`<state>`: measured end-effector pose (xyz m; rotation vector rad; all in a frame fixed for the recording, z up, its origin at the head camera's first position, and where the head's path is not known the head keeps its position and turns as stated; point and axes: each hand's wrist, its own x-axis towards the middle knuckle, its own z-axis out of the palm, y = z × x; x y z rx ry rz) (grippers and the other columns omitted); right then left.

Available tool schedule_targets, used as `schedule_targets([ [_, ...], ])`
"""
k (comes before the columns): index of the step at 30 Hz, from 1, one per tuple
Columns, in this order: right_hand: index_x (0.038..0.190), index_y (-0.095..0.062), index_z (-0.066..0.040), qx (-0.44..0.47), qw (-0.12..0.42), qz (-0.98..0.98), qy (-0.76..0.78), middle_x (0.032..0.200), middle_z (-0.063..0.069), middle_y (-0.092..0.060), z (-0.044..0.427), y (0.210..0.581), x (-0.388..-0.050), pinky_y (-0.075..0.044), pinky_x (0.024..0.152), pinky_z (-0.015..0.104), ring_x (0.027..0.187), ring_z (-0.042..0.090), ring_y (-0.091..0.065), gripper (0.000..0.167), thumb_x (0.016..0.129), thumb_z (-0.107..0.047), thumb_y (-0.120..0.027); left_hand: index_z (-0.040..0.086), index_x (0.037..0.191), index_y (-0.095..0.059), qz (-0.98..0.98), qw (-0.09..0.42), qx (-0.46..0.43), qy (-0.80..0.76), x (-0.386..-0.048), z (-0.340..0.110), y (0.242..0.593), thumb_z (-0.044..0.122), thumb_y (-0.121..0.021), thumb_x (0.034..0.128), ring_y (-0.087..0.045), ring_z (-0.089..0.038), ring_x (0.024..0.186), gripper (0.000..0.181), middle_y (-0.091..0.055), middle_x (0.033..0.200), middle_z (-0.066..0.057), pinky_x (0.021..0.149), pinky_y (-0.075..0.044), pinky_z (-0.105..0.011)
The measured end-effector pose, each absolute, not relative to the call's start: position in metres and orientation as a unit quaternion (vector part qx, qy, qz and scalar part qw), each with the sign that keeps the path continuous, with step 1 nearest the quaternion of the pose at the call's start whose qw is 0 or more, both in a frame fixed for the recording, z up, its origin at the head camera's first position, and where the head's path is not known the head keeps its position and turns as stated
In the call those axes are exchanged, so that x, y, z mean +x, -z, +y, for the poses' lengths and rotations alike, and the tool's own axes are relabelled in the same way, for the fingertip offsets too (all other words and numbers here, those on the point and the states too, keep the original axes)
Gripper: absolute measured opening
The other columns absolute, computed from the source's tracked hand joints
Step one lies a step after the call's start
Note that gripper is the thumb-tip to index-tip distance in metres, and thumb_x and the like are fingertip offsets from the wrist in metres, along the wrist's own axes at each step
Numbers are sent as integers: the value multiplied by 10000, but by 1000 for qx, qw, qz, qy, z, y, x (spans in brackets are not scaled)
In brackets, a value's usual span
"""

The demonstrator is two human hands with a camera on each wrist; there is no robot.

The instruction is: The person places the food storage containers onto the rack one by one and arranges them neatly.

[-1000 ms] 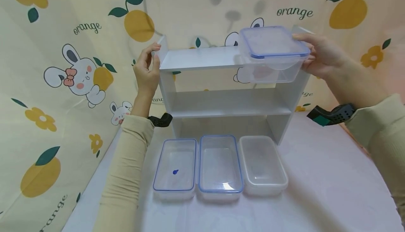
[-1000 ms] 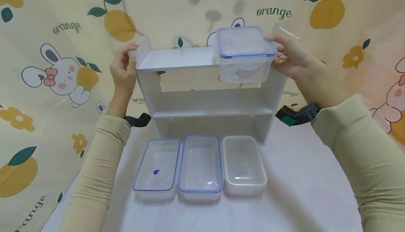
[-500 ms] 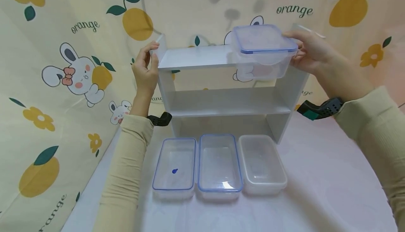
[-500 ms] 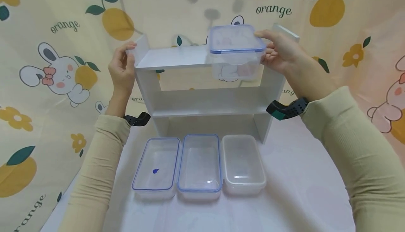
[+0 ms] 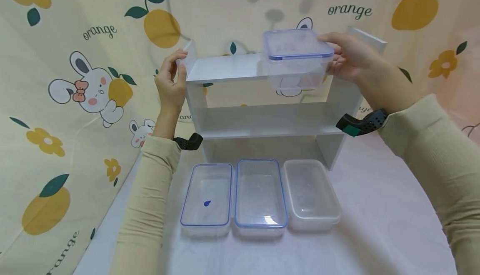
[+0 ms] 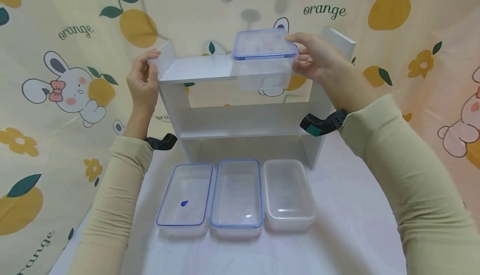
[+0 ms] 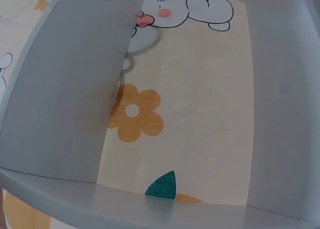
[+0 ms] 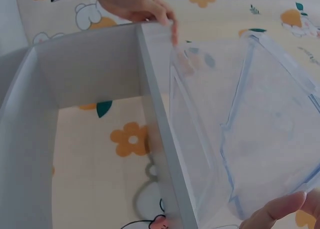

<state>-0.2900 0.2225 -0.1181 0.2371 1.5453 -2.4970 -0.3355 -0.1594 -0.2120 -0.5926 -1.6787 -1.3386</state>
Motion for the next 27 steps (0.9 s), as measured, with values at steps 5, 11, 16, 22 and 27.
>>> schedule_targets([
  [5,1180,-481,-308,106,103,497,855,1162,-8,-594,210,116,-295,-515,1036,277,1255,119,-487,461,836,-130,-731,-59,1099,-607,-678,441,-238,538,-335,-159,212,82,-463,936,-559,-150,1295,260,-649,1244,-175,1140,-408,-243],
  [11,1162,-517,-294,115,102,488,859,1090,-3,-649,193,115,-300,-552,974,280,1227,126,-538,443,812,-165,-756,-49,1105,-609,-680,440,-236,537,-335,-160,212,85,-470,936,-554,-141,1299,256,-649,1250,-164,1144,-404,-244],
  [16,1203,-501,-277,116,89,509,849,1042,8,-664,185,117,-301,-560,767,167,1119,124,-563,467,814,-223,-755,-49,1114,-608,-681,440,-237,536,-336,-159,213,95,-467,936,-553,-143,1299,269,-648,1253,-159,1141,-407,-242],
  [22,1193,-521,-236,108,75,550,825,988,-10,-646,185,122,-296,-470,594,180,928,122,-549,456,812,-342,-748,-54,1111,-612,-682,443,-235,532,-337,-159,213,95,-468,929,-558,-153,1295,276,-651,1248,-165,1134,-416,-244],
  [27,1092,-520,-154,95,43,592,799,829,9,-581,185,129,-285,-489,536,193,652,142,-521,434,820,-427,-721,-61,1100,-614,-679,445,-238,534,-336,-160,212,83,-471,925,-565,-161,1286,268,-653,1241,-173,1134,-416,-247],
])
